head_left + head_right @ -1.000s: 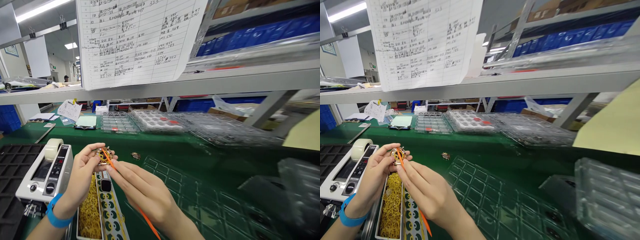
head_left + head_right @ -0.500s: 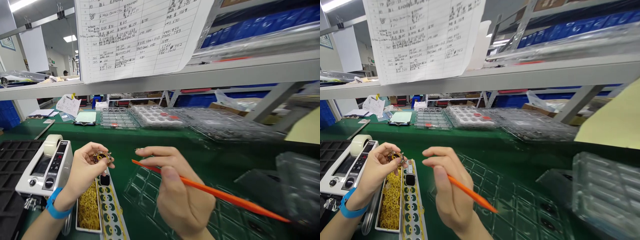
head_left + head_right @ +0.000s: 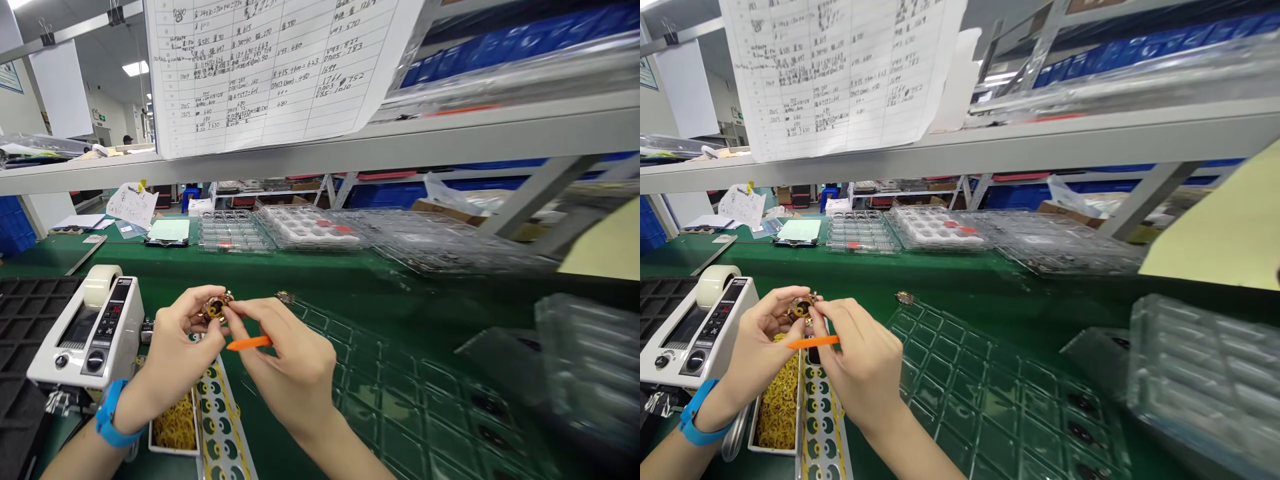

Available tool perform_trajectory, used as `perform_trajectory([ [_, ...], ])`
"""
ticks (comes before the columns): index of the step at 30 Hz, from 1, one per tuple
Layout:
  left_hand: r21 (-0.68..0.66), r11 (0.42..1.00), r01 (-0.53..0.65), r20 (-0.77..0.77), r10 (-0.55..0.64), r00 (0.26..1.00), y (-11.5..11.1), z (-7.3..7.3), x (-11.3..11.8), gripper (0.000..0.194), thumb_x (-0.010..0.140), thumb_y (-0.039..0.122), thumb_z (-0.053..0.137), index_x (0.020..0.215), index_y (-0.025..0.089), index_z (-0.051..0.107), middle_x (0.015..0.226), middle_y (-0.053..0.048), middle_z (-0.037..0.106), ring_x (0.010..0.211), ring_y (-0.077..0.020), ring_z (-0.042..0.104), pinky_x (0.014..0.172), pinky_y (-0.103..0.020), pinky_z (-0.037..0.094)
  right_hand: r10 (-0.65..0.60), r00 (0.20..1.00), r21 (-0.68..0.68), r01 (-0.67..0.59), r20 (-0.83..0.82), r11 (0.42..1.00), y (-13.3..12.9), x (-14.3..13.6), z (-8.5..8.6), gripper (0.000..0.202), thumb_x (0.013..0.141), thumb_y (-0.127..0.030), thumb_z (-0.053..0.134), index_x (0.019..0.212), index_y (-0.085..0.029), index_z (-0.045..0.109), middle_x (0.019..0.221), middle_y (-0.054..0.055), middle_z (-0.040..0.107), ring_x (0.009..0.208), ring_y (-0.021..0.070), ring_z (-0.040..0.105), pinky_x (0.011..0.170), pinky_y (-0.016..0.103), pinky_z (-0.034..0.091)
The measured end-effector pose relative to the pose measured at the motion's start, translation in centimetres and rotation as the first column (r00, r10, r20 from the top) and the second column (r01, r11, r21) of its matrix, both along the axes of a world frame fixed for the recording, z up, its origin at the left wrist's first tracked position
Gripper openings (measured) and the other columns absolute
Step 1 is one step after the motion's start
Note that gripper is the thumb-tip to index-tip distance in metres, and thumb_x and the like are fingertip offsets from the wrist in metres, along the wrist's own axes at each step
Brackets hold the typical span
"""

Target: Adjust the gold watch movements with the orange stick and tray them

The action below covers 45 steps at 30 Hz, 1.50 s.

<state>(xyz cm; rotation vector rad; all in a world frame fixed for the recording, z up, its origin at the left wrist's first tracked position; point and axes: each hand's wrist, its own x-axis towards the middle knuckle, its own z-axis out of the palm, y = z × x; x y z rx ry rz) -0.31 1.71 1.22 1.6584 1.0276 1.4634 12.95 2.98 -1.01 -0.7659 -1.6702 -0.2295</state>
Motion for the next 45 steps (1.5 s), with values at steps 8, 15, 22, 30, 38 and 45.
perform_trajectory([
  [8, 0.230, 0.971, -0.070, -0.231, 0.124, 0.965, -0.6, -1.4, 0.8, 0.040, 0.086, 0.009, 0.046, 0.123, 0.009, 0.061, 0.115, -0.012, 0.073, 0.098, -0.0186, 0.073, 0.086, -0.024, 0.060, 0.065, 0.988, -0.236, -0.097, -0.139, 0.967, 0.2, 0.1, 0.4, 0.014, 0.084, -0.014, 0.056, 0.072, -0.020, 0.059, 0.065, -0.003, 0.060, 0.052, 0.0082, 0.050, 0.045, 0.020, 0.036],
  [15, 0.171, 0.985, -0.021, -0.353, 0.081, 0.932, 0.1, -0.5, -0.8, 0.041, 0.089, 0.010, 0.046, 0.126, 0.015, 0.062, 0.116, -0.008, 0.073, 0.098, -0.0215, 0.072, 0.083, -0.030, 0.060, 0.356, 0.809, -0.489, -0.572, -0.468, 0.659, 0.0, 0.5, 1.5, 0.016, 0.076, -0.024, 0.058, 0.062, -0.019, 0.053, 0.052, -0.005, 0.042, 0.045, 0.0075, 0.032, 0.041, 0.021, 0.026],
  [22, -0.008, 0.993, -0.115, -0.084, 0.114, 0.990, 0.3, 1.4, -3.1, 0.038, 0.089, 0.017, 0.054, 0.127, 0.021, 0.062, 0.118, -0.004, 0.071, 0.105, -0.0203, 0.070, 0.090, -0.031, 0.060, 0.440, 0.836, -0.665, -0.535, -0.327, 0.522, 0.9, 0.1, 0.2, 0.025, 0.083, -0.036, 0.053, 0.065, -0.019, 0.049, 0.055, -0.006, 0.036, 0.050, 0.0090, 0.030, 0.046, 0.022, 0.025],
  [30, 0.007, 0.990, -0.139, -0.008, 0.139, 0.990, -0.8, 2.3, -3.5, 0.036, 0.087, 0.018, 0.058, 0.123, 0.018, 0.065, 0.111, -0.005, 0.073, 0.102, -0.0204, 0.071, 0.087, -0.030, 0.062, 0.418, 0.905, -0.822, -0.182, 0.075, 0.540, 3.5, -2.9, -3.8, 0.009, 0.078, -0.012, 0.049, 0.076, -0.020, 0.050, 0.068, -0.004, 0.054, 0.063, 0.0129, 0.048, 0.057, 0.023, 0.030],
  [38, 0.033, 0.969, -0.244, -0.074, 0.246, 0.966, -1.4, 2.9, -4.0, 0.037, 0.087, 0.024, 0.067, 0.123, 0.025, 0.066, 0.109, 0.000, 0.075, 0.091, -0.0180, 0.073, 0.086, -0.027, 0.060, 0.010, 0.943, -0.777, 0.268, 0.333, 0.569, 1.7, 6.6, -2.0, 0.012, 0.094, -0.022, 0.048, 0.094, -0.019, 0.060, 0.098, 0.001, 0.065, 0.087, 0.0137, 0.059, 0.076, 0.025, 0.044],
  [45, -0.022, 0.977, -0.211, -0.090, 0.208, 0.974, -1.3, 2.6, -3.9, 0.036, 0.087, 0.030, 0.068, 0.123, 0.032, 0.066, 0.100, 0.005, 0.076, 0.092, -0.0207, 0.072, 0.091, -0.032, 0.057, -0.173, 0.705, -0.694, 0.708, 0.687, 0.128, 0.8, 23.2, -7.7, 0.026, 0.095, -0.034, 0.059, 0.114, -0.017, 0.062, 0.115, 0.008, 0.063, 0.097, 0.0188, 0.064, 0.084, 0.038, 0.055],
])
